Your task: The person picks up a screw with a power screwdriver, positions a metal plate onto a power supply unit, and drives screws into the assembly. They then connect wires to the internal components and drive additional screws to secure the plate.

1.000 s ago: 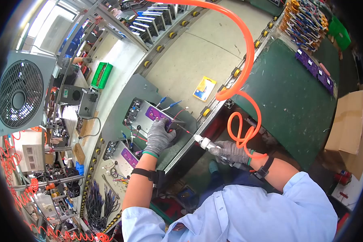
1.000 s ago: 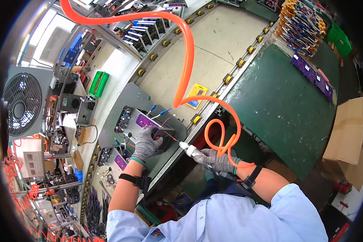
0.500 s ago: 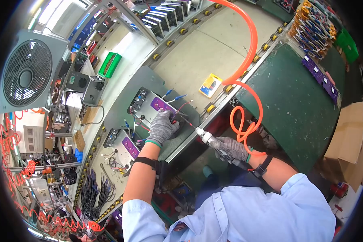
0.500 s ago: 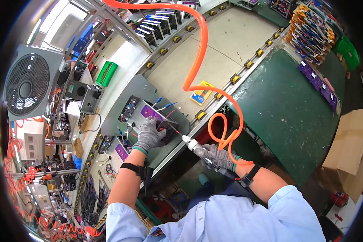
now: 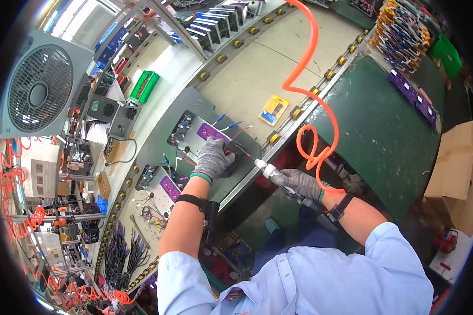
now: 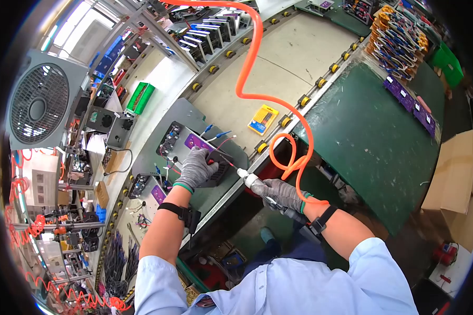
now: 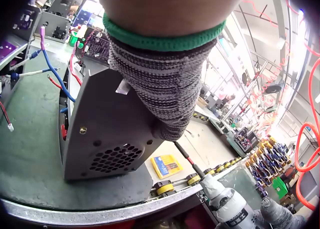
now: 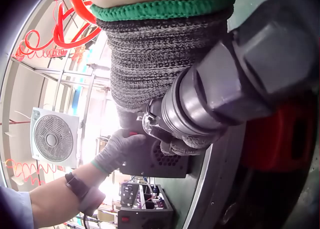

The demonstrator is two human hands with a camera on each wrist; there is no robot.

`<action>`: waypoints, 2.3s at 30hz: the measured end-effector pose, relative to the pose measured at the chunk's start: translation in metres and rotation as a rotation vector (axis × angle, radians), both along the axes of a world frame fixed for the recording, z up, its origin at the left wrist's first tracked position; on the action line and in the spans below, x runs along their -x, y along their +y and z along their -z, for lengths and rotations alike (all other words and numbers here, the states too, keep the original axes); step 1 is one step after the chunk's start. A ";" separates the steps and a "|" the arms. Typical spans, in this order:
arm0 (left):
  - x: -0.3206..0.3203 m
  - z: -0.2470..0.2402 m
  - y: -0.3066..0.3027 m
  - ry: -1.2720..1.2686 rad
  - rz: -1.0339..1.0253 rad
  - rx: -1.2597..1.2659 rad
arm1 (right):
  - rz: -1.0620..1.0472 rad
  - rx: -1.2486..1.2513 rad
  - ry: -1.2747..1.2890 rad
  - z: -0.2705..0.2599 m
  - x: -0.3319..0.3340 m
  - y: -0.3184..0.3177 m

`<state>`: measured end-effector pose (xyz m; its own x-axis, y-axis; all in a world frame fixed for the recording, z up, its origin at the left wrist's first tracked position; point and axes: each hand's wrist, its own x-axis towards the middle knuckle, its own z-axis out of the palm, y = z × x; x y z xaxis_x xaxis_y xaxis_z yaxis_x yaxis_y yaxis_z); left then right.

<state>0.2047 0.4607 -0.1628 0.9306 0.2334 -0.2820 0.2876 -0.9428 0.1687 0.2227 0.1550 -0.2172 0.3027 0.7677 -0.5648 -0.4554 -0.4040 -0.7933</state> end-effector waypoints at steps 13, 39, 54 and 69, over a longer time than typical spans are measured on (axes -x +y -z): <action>0.366 0.155 0.037 -0.510 -0.401 0.200 | 0.058 0.095 -0.129 -0.027 0.005 0.009; 0.414 0.066 0.096 -0.638 -1.046 1.848 | -0.208 -0.226 0.501 -0.055 0.267 0.134; 0.430 0.075 0.103 -0.626 -1.090 2.234 | -0.348 -0.108 0.396 -0.053 0.285 0.142; 0.436 0.038 0.094 -0.613 -0.948 1.522 | -0.306 -0.047 0.537 -0.050 0.297 0.129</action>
